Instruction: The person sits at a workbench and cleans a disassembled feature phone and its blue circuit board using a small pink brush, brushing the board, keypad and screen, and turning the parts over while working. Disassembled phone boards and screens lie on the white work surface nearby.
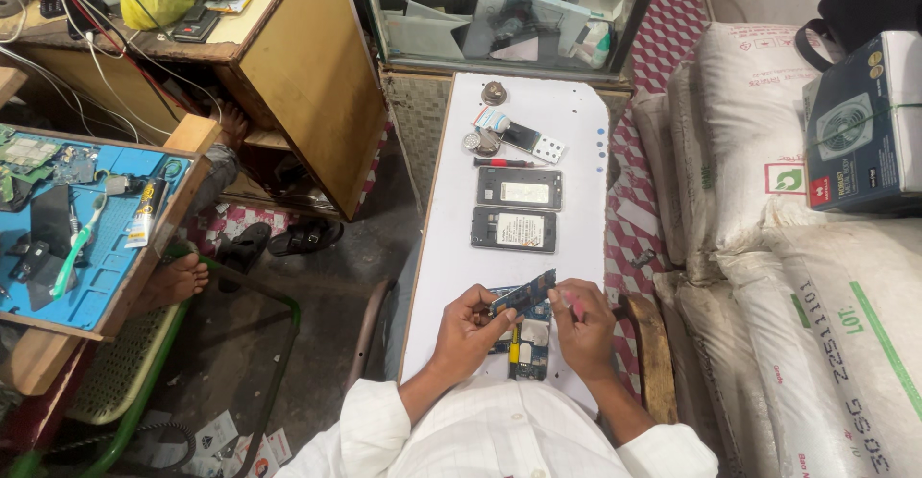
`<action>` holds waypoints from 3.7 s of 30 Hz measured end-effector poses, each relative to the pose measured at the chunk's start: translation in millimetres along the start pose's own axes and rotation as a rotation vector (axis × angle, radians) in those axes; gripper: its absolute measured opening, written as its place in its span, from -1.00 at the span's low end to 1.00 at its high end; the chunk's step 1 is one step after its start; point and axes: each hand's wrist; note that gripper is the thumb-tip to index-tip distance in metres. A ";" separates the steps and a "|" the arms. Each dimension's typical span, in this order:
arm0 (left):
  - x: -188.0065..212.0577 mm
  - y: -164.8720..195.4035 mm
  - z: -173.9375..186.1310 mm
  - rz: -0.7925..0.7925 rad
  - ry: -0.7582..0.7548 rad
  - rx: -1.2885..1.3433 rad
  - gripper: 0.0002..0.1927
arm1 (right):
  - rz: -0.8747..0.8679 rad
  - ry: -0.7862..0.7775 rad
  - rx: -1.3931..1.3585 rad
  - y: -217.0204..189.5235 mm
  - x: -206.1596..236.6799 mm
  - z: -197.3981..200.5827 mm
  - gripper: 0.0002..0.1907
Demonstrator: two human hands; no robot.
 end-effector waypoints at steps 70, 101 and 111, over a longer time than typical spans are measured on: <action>5.4 -5.2 1.1 -0.096 0.077 -0.174 -0.85 | -0.132 -0.176 -0.174 19.4 6.5 6.9 -0.80; 0.1 1.3 3.1 -0.003 0.139 -0.147 -0.85 | -0.372 -0.127 -0.357 28.9 22.0 -5.1 -0.68; 13.5 30.7 -9.3 -0.213 0.055 -0.395 -0.84 | -0.278 -0.156 0.034 3.0 12.8 2.3 -0.85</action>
Point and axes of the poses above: each hand's wrist, its own x-axis away from the middle knuckle, its own z-axis out of the back of the hand, y = z × x
